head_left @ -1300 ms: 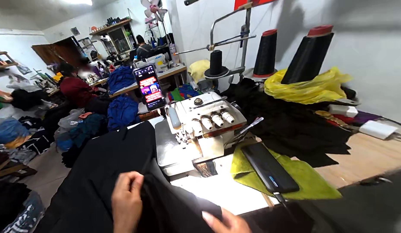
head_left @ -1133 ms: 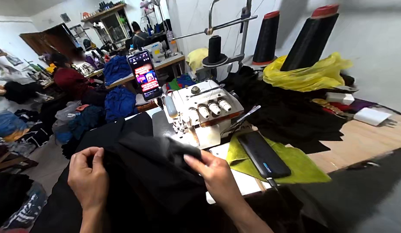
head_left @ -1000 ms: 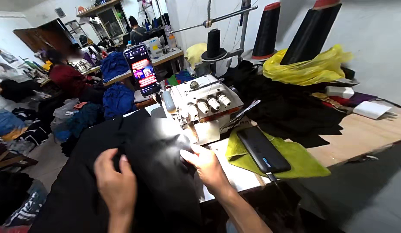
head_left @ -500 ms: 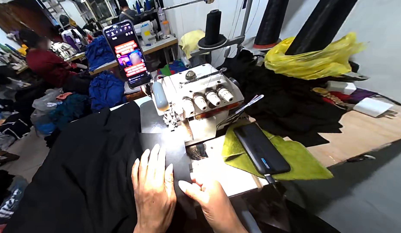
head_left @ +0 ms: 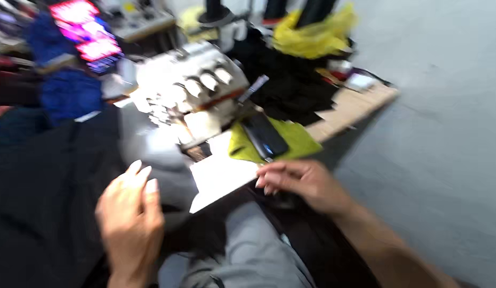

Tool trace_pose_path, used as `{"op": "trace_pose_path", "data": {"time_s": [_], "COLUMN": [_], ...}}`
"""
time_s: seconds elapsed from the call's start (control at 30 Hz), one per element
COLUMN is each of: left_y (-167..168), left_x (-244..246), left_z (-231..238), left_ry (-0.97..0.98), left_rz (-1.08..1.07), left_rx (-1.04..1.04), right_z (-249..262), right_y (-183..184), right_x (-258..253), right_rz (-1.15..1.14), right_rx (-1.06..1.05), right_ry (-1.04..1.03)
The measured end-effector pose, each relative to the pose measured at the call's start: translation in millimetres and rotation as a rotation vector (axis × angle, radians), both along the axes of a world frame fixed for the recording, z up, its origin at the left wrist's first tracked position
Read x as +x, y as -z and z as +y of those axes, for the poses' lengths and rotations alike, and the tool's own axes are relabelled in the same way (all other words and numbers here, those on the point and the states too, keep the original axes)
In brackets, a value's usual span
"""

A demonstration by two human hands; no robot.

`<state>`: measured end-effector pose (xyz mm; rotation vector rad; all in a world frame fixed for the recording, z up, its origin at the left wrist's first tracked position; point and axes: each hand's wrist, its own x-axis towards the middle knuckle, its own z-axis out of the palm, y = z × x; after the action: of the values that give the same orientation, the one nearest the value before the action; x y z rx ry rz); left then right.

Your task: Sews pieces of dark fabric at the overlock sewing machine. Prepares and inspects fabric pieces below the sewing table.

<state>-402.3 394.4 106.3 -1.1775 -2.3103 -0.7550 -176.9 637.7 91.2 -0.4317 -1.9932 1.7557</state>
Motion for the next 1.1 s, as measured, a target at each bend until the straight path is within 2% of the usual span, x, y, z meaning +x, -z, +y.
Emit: {"op": "trace_pose_path", "data": {"time_s": [0.1, 0.17, 0.23, 0.3, 0.4, 0.47, 0.57, 0.67, 0.73, 0.83, 0.87, 0.97, 1.03, 1.1], "left_y": [35, 64, 90, 112, 128, 130, 131, 130, 130, 132, 134, 140, 143, 146], "left_x": [32, 62, 97, 128, 164, 177, 176, 168, 163, 162, 162, 164, 164, 165], "left_z": [-35, -46, -49, -47, -44, -39, -28, -17, -9, -2, -1, -2, -2, -1], "left_ry": [0.273, 0.397, 0.480, 0.579, 0.724, 0.795, 0.856, 0.804, 0.755, 0.701, 0.691, 0.668, 0.645, 0.609], "left_rz": [-0.138, -0.328, -0.523, -0.636, -0.678, -0.647, -0.604, -0.635, -0.658, -0.704, -0.723, -0.779, -0.815, -0.825], "left_rx": [0.090, 0.042, -0.063, -0.178, -0.337, -0.402, -0.440, -0.457, -0.451, -0.444, -0.445, -0.458, -0.456, -0.447], "right_z": [46, 60, 46, 6, -64, -90, -91, -70, -57, -45, -45, -49, -57, -62], "right_y": [16, 50, 100, 145, 181, 182, 165, 145, 142, 162, 167, 175, 179, 181], "right_x": [89, 148, 199, 218, 194, 165, 142, 158, 176, 187, 182, 150, 131, 120], "right_rz": [-0.150, -0.449, -0.854, -1.090, -1.078, -1.174, -1.366, -1.379, -1.259, -0.943, -0.933, -1.165, -1.294, -1.373], "right_rx": [-0.072, 0.021, 0.072, 0.008, -0.086, -0.070, -0.065, -0.048, -0.001, -0.197, -0.218, 0.026, 0.162, 0.206], "right_ry": [0.433, 0.689, 0.680, 0.499, 0.413, 0.376, 0.215, -0.099, -0.182, 0.017, 0.121, 0.307, 0.282, 0.238]}}
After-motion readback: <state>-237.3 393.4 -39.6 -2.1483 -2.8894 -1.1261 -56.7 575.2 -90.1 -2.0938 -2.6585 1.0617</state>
